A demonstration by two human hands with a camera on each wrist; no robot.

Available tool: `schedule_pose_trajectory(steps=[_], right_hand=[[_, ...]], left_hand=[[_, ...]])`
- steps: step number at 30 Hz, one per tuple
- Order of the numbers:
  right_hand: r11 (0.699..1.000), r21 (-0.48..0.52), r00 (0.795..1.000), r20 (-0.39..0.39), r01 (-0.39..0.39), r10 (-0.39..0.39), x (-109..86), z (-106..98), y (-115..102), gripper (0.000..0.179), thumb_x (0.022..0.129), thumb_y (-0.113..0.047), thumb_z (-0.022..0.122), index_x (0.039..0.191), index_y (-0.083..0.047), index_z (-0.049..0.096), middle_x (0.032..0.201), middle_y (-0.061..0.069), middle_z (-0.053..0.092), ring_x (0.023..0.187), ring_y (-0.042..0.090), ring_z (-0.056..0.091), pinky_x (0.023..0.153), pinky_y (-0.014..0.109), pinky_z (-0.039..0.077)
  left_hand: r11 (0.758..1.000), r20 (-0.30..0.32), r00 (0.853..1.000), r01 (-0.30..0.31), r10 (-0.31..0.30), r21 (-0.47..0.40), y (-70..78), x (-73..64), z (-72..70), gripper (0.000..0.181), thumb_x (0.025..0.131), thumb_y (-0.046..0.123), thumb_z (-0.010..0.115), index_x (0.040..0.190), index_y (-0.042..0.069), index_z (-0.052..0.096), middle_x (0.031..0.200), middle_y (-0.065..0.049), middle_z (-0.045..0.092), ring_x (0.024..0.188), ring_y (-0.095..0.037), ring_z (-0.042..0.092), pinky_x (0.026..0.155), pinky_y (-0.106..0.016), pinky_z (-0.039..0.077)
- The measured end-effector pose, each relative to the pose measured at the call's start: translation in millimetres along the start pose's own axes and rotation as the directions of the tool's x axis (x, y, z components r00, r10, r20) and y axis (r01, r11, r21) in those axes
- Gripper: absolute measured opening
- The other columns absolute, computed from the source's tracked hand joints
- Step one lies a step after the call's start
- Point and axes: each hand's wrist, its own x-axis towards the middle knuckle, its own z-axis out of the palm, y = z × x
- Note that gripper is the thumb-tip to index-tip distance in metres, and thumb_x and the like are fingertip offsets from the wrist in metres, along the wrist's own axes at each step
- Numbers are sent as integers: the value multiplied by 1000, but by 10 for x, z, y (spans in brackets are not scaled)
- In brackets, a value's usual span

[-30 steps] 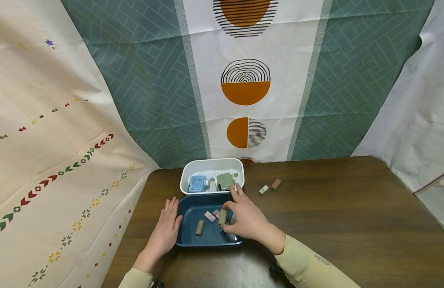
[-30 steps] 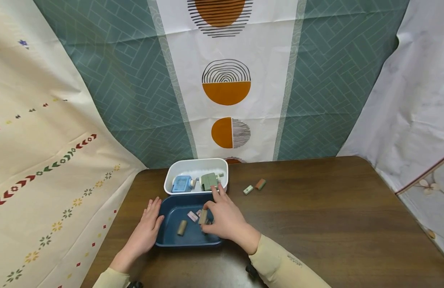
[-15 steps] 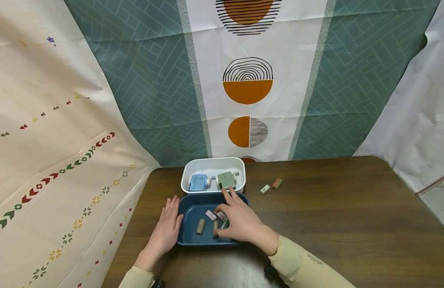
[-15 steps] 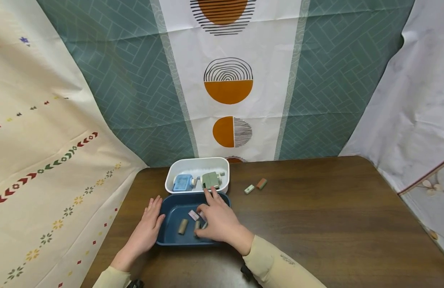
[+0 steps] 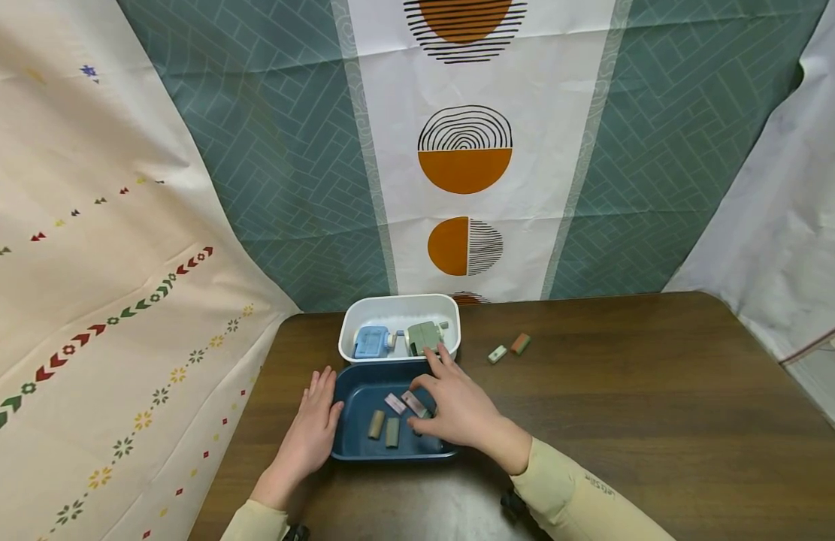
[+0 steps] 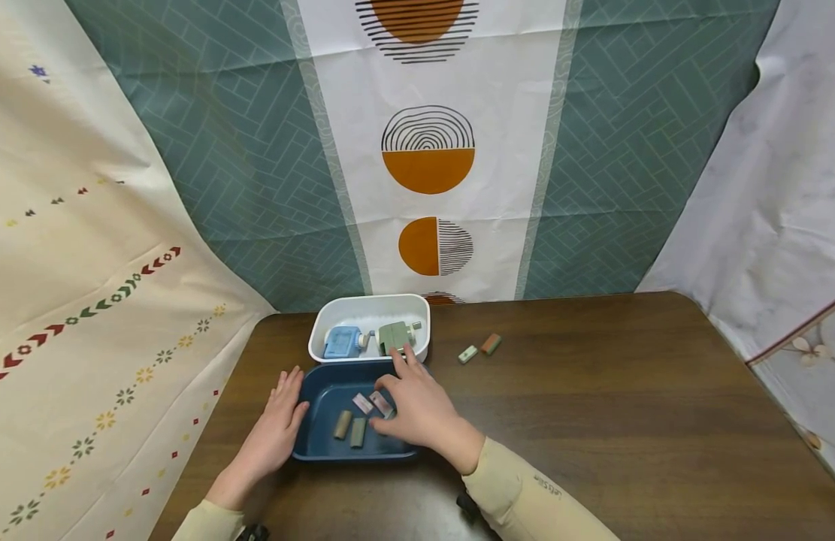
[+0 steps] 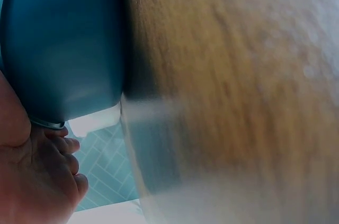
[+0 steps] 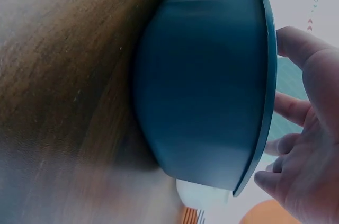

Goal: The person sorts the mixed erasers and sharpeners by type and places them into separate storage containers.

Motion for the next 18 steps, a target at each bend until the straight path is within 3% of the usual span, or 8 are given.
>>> schedule_pose_trajectory(steps=[14, 18], right_hand=[[998, -1, 997, -37, -63, 63, 9, -132, 68, 44, 96, -40, 80, 130, -14, 74, 171, 26, 31, 161, 46, 18, 123, 60, 35], [996, 6, 996, -35, -84, 84, 5, -172, 104, 49, 96, -38, 80, 140, -17, 70, 171, 24, 32, 160, 45, 24, 118, 60, 42]], left_hand=[[1000, 5, 1000, 7, -7, -3, 21, -12, -17, 60, 113, 13, 52, 164, -10, 28, 173, -27, 22, 161, -48, 12, 127, -67, 14], [1000, 5, 1000, 10, -10, -3, 23, -8, -20, 60, 113, 13, 51, 164, -10, 28, 174, -27, 22, 161, -48, 12, 127, -66, 14]])
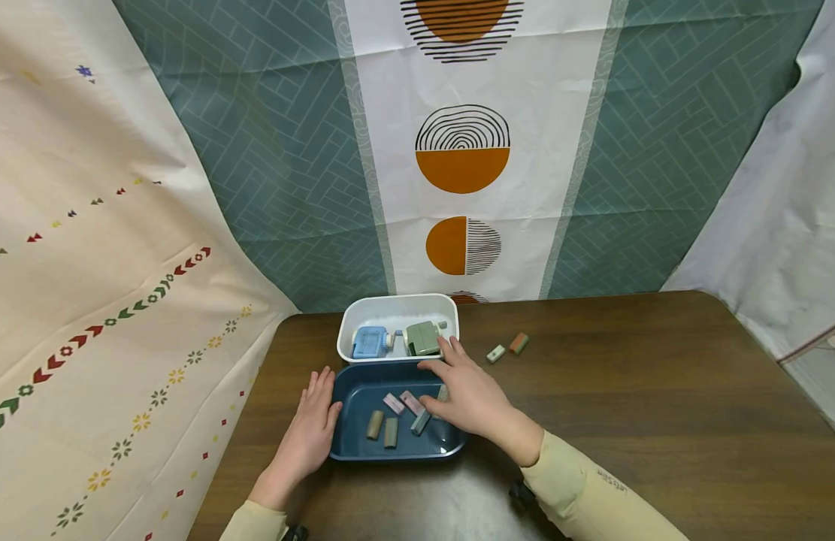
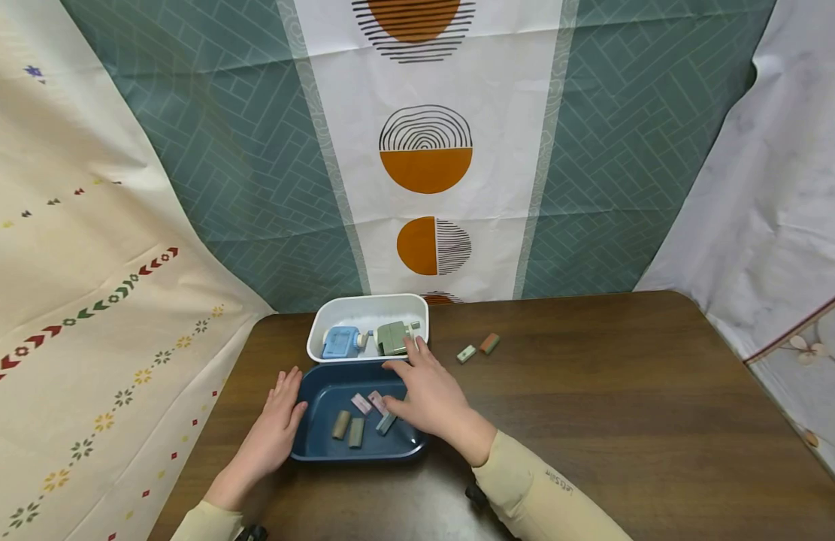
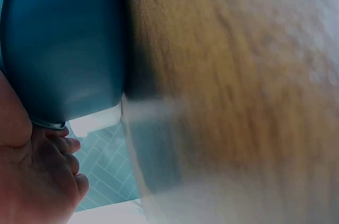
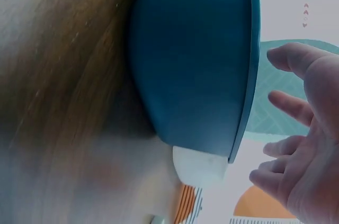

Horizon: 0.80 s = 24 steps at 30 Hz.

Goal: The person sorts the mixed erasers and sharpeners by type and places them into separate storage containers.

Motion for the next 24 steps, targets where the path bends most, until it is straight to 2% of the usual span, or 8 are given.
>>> schedule_pose_trajectory(steps=[7, 17, 21, 24], right_hand=[[999, -6, 999, -14, -53, 53, -30, -41, 84, 55, 96, -38, 80, 146, -18, 66, 169, 19, 38, 157, 40, 33, 104, 61, 54], [995, -41, 994, -57, -91, 89, -90, -107, 226, 52, 98, -36, 79, 145, -17, 67, 159, 17, 53, 151, 40, 45, 104, 61, 54], [993, -53, 991, -77, -109, 105, -118, -146, 306, 47, 98, -35, 78, 141, -17, 70, 153, 14, 60, 146, 39, 51, 103, 60, 55], [990, -69, 989, -95, -122, 115, -144, -180, 357, 43, 98, -34, 79, 137, -18, 73, 145, 10, 67, 135, 34, 62, 96, 56, 59]], left_hand=[[1000, 3, 1000, 1, -1, -3, 1, 6, 2, 60, 113, 13, 51, 164, -10, 28, 174, -27, 21, 161, -47, 11, 127, -66, 13], [1000, 31, 999, 29, -29, 0, -6, 10, 6, 61, 114, 17, 49, 166, -8, 25, 175, -25, 18, 162, -46, 9, 127, -66, 12], [1000, 19, 1000, 22, -22, -1, -3, 4, 7, 61, 114, 16, 49, 165, -8, 26, 174, -26, 19, 162, -47, 10, 126, -66, 13], [1000, 2, 1000, 12, -12, -3, 4, -4, 7, 61, 114, 16, 51, 164, -9, 28, 174, -27, 21, 161, -48, 11, 126, -67, 13]])
